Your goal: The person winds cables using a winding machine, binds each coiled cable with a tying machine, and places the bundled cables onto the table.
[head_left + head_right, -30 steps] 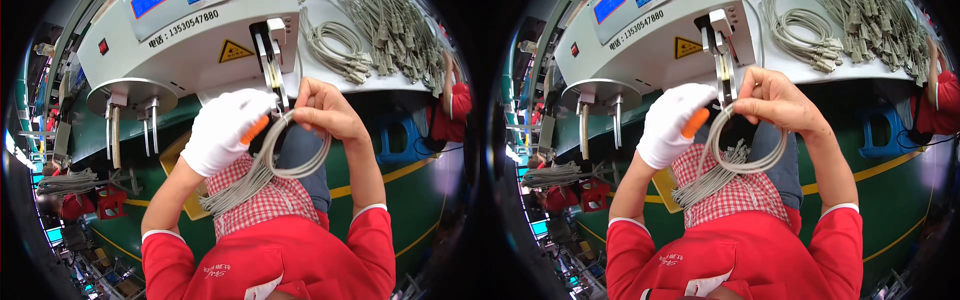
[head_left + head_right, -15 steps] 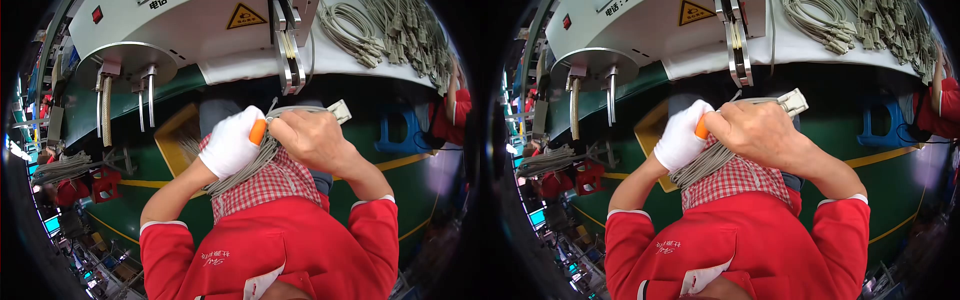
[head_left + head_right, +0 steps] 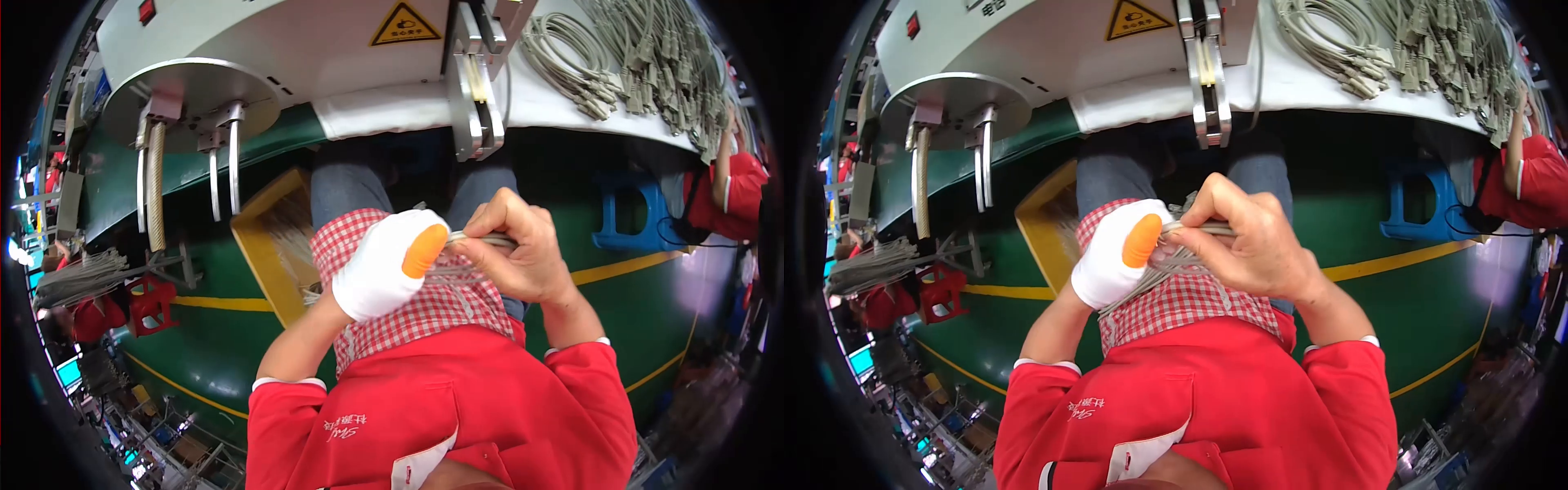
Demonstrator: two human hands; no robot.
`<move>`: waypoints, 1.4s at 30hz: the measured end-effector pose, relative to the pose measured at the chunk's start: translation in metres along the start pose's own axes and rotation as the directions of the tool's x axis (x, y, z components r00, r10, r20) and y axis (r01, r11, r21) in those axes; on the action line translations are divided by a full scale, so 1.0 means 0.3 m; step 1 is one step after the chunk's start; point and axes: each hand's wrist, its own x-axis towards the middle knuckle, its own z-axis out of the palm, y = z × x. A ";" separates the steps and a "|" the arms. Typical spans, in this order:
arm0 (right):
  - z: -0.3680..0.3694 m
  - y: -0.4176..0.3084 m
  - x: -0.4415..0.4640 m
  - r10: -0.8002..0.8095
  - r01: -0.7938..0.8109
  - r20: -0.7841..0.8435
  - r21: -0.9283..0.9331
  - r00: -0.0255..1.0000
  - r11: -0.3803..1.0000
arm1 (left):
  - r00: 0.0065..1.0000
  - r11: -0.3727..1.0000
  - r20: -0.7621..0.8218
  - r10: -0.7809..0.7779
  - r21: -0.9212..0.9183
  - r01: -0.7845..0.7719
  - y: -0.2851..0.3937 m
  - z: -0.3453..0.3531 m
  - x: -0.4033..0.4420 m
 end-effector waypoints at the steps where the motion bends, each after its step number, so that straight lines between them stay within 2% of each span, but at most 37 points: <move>1: 0.007 0.000 -0.017 0.022 -0.024 -0.036 -0.038 0.999 0.999 | 0.982 0.960 -0.046 0.184 0.221 -0.170 -0.019 0.024 0.007; 3: 0.020 0.004 -0.052 0.103 -0.113 -0.109 -0.093 0.989 0.989 | 0.977 0.946 -0.069 0.200 0.272 -0.174 -0.062 0.067 0.020; 5: -0.030 0.007 -0.079 0.169 -0.177 -0.061 -0.173 0.984 0.969 | 0.974 0.935 -0.073 0.213 0.305 -0.182 -0.069 0.076 0.033; 6: -0.089 -0.003 -0.096 0.188 -0.185 -0.006 -0.235 0.982 0.954 | 0.978 0.955 -0.076 0.195 0.240 -0.172 -0.065 0.066 0.041; 7: -0.163 -0.055 -0.099 0.175 -0.177 -0.038 -0.348 0.984 0.921 | 0.982 0.973 -0.080 0.169 0.172 -0.154 -0.068 0.052 0.039; 8: -0.242 -0.108 -0.102 0.080 -0.129 -0.123 -0.472 0.989 0.872 | 0.987 0.986 -0.083 0.137 0.104 -0.128 -0.069 0.038 0.028; 9: -0.312 -0.156 -0.121 0.069 -0.210 -0.307 -0.457 0.949 0.865 | 0.991 0.999 -0.126 0.038 0.002 -0.038 -0.066 0.022 0.013; 10: -0.363 -0.197 -0.110 -0.037 -0.203 -0.486 -0.431 0.873 0.879 | 0.979 0.996 -0.197 -0.052 -0.077 0.038 -0.063 0.008 0.000; 11: -0.433 -0.219 -0.086 -0.195 -0.102 -0.525 -0.485 0.829 0.869 | 0.968 0.993 -0.243 -0.060 -0.118 0.031 -0.083 -0.004 -0.012; 12: -0.491 -0.219 -0.040 -0.345 -0.010 -0.550 -0.541 0.761 0.841 | 0.956 0.987 -0.286 -0.072 -0.160 0.026 -0.109 -0.007 -0.025; 13: -0.513 -0.193 0.030 -0.478 0.030 -0.560 -0.628 0.676 0.778 | 0.924 0.955 -0.322 -0.205 -0.271 0.118 -0.123 -0.002 -0.037; 14: -0.539 -0.156 0.110 -0.603 0.061 -0.549 -0.709 0.580 0.703 | 0.926 0.958 -0.329 -0.185 -0.272 0.094 -0.132 0.006 -0.042; 16: -0.630 -0.030 0.231 -0.680 -0.039 -0.285 -0.935 0.676 0.353 | 0.924 0.961 -0.354 -0.146 -0.271 0.048 -0.145 0.013 -0.055; 18: -0.580 0.103 0.349 -0.504 -0.138 -0.361 -0.894 0.785 0.427 | 0.923 0.958 -0.357 -0.148 -0.285 0.043 -0.135 -0.003 -0.080; 19: -0.569 0.171 0.385 -0.321 -0.223 -0.372 -0.881 0.871 0.418 | 0.919 0.957 -0.364 -0.151 -0.288 0.043 -0.129 -0.018 -0.098; 20: -0.555 0.225 0.411 -0.125 -0.300 -0.373 -0.870 0.919 0.391 | 0.915 0.956 -0.373 -0.156 -0.289 0.045 -0.128 -0.035 -0.118; 21: -0.535 0.259 0.424 -0.062 -0.296 -0.334 -0.895 0.941 0.334 | 0.888 0.975 -0.433 -0.156 -0.212 0.068 -0.135 -0.059 -0.147; 23: -0.509 0.318 0.435 0.080 -0.278 -0.267 -0.936 0.960 0.218 | 0.803 0.932 -0.510 -0.308 -0.330 0.148 -0.166 -0.102 -0.212; 25: -0.520 0.370 0.436 0.117 -0.338 -0.324 -0.932 0.939 0.130 | 0.710 0.890 -0.580 -0.399 -0.431 0.148 -0.225 -0.148 -0.299; 26: -0.509 0.386 0.439 0.117 -0.376 -0.365 -0.921 0.924 0.103 | 0.659 0.905 -0.628 -0.414 -0.364 0.221 -0.258 -0.174 -0.353; 28: -0.496 0.399 0.414 0.080 -0.332 -0.326 -0.940 0.942 0.075 | 0.536 0.898 -0.723 -0.436 -0.311 0.311 -0.313 -0.216 -0.460; 30: -0.506 0.428 0.389 0.011 -0.255 -0.255 -0.963 0.967 0.087 | 0.426 0.870 -0.761 -0.490 -0.392 0.300 -0.388 -0.240 -0.561; 32: -0.551 0.430 0.383 -0.051 -0.017 -0.028 -0.979 0.998 0.204 | 0.396 0.843 -0.746 -0.535 -0.441 0.307 -0.490 -0.245 -0.643; 34: -0.553 0.395 0.370 -0.208 0.133 0.089 -0.969 0.974 0.210 | 0.484 0.775 -0.607 -0.631 -0.467 0.426 -0.563 -0.243 -0.723; 35: -0.494 0.357 0.343 -0.347 0.127 0.034 -0.960 0.937 0.250 | 0.538 0.769 -0.622 -0.569 -0.170 0.616 -0.562 -0.235 -0.755; 36: -0.444 0.314 0.306 -0.476 0.122 -0.033 -0.949 0.879 0.290 | 0.604 0.670 -0.604 -0.520 0.151 0.727 -0.558 -0.227 -0.778; 37: -0.441 0.311 0.249 -0.503 0.054 -0.139 -0.935 0.853 0.349 | 0.584 0.618 -0.506 -0.634 0.121 0.776 -0.511 -0.237 -0.775; 40: -0.364 0.350 0.022 -0.504 -0.078 -0.395 -0.840 0.768 0.538 | 0.684 0.667 -0.472 -0.556 0.238 0.706 -0.483 -0.194 -0.784; 42: -0.205 0.392 -0.113 -0.361 -0.051 -0.481 -0.653 0.799 0.756 | 0.658 0.630 -0.425 -0.621 0.230 0.742 -0.463 -0.177 -0.790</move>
